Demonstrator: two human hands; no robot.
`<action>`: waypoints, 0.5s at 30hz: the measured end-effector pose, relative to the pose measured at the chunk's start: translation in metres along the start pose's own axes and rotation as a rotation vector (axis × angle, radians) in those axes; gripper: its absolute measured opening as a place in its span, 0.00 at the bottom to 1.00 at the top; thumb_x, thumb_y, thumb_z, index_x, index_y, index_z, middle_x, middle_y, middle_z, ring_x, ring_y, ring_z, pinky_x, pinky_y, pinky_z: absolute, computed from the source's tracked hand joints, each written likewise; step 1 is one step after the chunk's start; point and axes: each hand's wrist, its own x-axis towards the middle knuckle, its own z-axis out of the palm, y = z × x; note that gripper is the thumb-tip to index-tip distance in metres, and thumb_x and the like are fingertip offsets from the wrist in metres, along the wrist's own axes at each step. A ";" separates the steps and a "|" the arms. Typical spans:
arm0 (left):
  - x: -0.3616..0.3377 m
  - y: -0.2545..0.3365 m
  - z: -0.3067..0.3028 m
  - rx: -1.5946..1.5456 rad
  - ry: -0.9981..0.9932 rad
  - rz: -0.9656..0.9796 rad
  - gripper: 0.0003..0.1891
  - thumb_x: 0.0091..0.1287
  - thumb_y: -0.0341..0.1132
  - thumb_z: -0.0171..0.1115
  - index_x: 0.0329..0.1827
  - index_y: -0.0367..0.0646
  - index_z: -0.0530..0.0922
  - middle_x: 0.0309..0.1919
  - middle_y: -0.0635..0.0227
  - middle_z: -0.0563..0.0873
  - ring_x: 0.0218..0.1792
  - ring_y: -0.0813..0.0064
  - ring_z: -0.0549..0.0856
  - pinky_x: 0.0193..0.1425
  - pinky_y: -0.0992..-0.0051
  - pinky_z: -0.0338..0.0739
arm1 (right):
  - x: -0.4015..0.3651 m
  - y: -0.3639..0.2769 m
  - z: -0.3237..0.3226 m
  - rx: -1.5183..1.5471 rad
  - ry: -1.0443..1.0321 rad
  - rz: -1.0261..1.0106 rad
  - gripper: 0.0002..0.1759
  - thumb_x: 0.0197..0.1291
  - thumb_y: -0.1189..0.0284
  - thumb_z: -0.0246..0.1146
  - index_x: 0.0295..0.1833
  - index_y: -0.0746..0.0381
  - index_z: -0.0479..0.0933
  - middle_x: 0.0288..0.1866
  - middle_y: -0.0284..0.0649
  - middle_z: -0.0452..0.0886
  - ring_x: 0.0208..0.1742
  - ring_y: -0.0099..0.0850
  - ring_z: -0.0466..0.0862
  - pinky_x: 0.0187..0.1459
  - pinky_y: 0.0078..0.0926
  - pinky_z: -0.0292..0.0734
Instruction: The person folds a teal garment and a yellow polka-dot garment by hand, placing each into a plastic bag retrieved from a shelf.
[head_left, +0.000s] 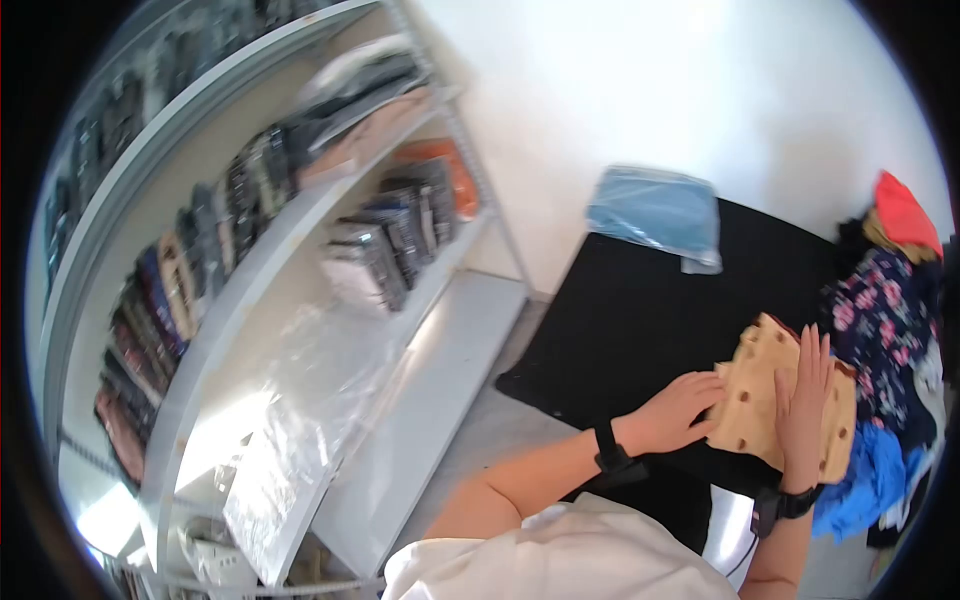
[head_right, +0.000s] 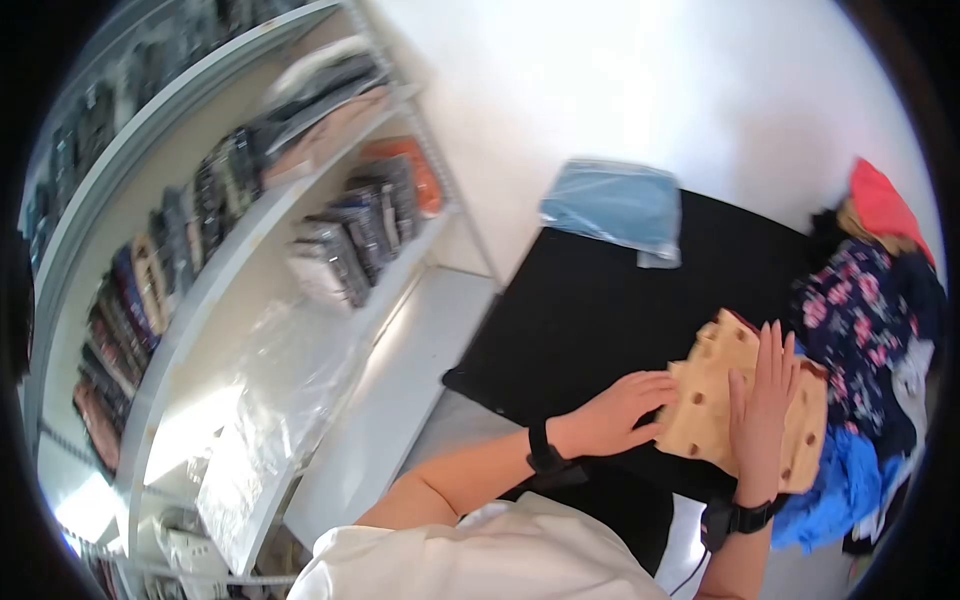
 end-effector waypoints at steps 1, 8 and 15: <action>-0.015 0.001 -0.013 -0.001 0.061 -0.024 0.22 0.68 0.33 0.65 0.65 0.38 0.76 0.69 0.54 0.75 0.73 0.53 0.70 0.77 0.57 0.63 | -0.007 0.004 0.025 -0.074 -0.173 -0.007 0.34 0.73 0.64 0.56 0.80 0.63 0.58 0.83 0.50 0.58 0.84 0.50 0.53 0.81 0.51 0.43; -0.155 -0.008 -0.093 0.208 0.755 -0.386 0.13 0.66 0.25 0.64 0.53 0.40 0.81 0.57 0.58 0.85 0.58 0.54 0.83 0.62 0.62 0.78 | -0.010 -0.001 0.046 -0.190 -0.395 0.032 0.33 0.76 0.61 0.52 0.80 0.64 0.60 0.84 0.48 0.58 0.84 0.47 0.52 0.81 0.46 0.43; -0.323 -0.057 -0.117 0.523 1.155 -0.818 0.12 0.65 0.26 0.63 0.52 0.40 0.81 0.54 0.58 0.86 0.55 0.56 0.84 0.58 0.63 0.79 | -0.013 0.048 0.075 -0.138 -0.293 -0.068 0.30 0.76 0.64 0.52 0.78 0.64 0.63 0.81 0.50 0.63 0.81 0.49 0.60 0.80 0.48 0.49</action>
